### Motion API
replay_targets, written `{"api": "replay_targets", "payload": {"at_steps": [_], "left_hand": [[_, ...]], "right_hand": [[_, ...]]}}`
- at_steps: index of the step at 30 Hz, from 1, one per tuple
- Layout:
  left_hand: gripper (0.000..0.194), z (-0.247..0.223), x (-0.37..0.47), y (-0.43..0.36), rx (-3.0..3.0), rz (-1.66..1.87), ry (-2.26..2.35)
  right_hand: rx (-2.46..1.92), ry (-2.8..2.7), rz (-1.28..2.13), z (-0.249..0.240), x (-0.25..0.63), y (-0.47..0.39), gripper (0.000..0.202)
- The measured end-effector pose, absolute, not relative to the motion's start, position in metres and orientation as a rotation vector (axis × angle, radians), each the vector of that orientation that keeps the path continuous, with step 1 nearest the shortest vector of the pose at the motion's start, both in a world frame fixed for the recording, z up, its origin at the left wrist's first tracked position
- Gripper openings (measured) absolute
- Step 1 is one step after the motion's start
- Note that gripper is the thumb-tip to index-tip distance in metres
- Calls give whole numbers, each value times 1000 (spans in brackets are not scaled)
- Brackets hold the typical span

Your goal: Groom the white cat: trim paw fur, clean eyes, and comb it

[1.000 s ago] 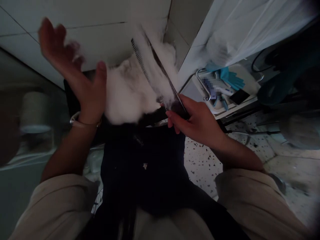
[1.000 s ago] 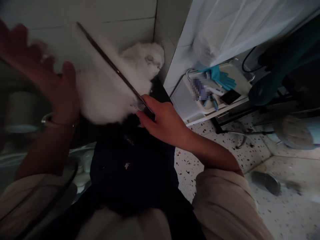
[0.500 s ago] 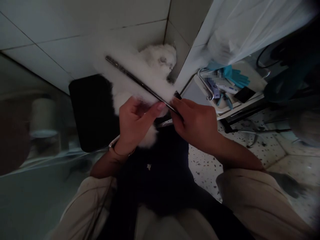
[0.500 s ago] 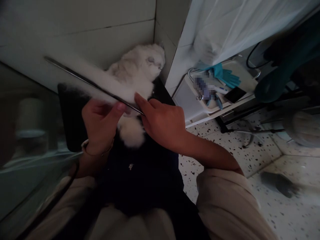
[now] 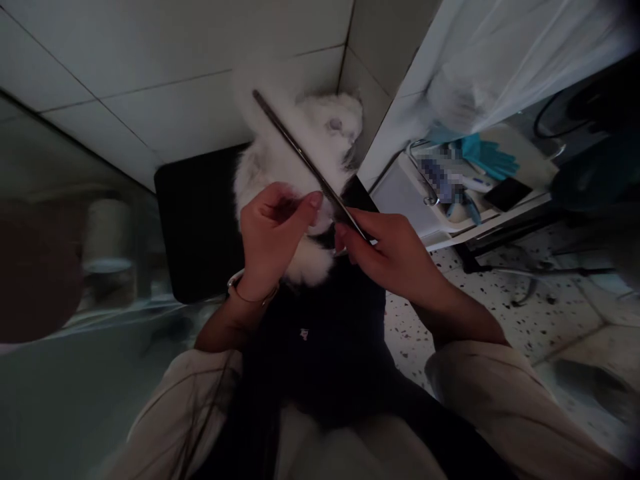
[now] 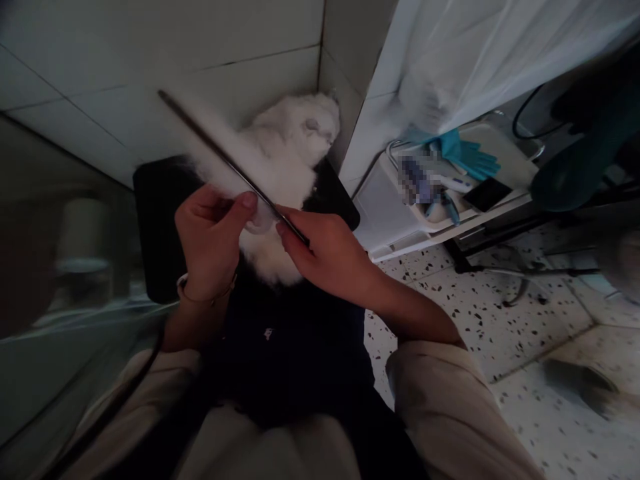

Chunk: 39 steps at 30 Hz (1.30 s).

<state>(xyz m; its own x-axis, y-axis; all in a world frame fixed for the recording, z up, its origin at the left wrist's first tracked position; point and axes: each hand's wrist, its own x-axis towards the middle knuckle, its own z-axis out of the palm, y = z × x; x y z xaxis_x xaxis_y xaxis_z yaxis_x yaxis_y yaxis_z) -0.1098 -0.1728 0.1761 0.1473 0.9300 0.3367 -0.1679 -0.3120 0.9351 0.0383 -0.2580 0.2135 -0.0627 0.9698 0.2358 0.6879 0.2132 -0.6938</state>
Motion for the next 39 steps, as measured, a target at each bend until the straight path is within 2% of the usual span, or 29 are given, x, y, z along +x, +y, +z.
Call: {"api": "replay_targets", "payload": {"at_steps": [8, 16, 26, 33, 36, 39], "left_hand": [[23, 174, -114, -169, 1425, 1325, 916], [24, 171, -122, -163, 1463, 1276, 940], [21, 177, -124, -166, 1509, 1388, 1008], [18, 168, -121, -160, 1468, 1467, 1011], [20, 166, -117, -158, 1347, 1430, 950], [35, 165, -115, -156, 1239, 1351, 830]], "right_hand": [[-1420, -1579, 865, 211, 40, -259, 41], [-1376, -1334, 971, 196, 39, -262, 37], [-1325, -1151, 1025, 190, 33, -264, 35], [-1257, -1181, 1018, 160, 25, -262, 37], [-1253, -1216, 964, 143, 19, -260, 36], [-1285, -1259, 945, 131, 13, -256, 38]]}}
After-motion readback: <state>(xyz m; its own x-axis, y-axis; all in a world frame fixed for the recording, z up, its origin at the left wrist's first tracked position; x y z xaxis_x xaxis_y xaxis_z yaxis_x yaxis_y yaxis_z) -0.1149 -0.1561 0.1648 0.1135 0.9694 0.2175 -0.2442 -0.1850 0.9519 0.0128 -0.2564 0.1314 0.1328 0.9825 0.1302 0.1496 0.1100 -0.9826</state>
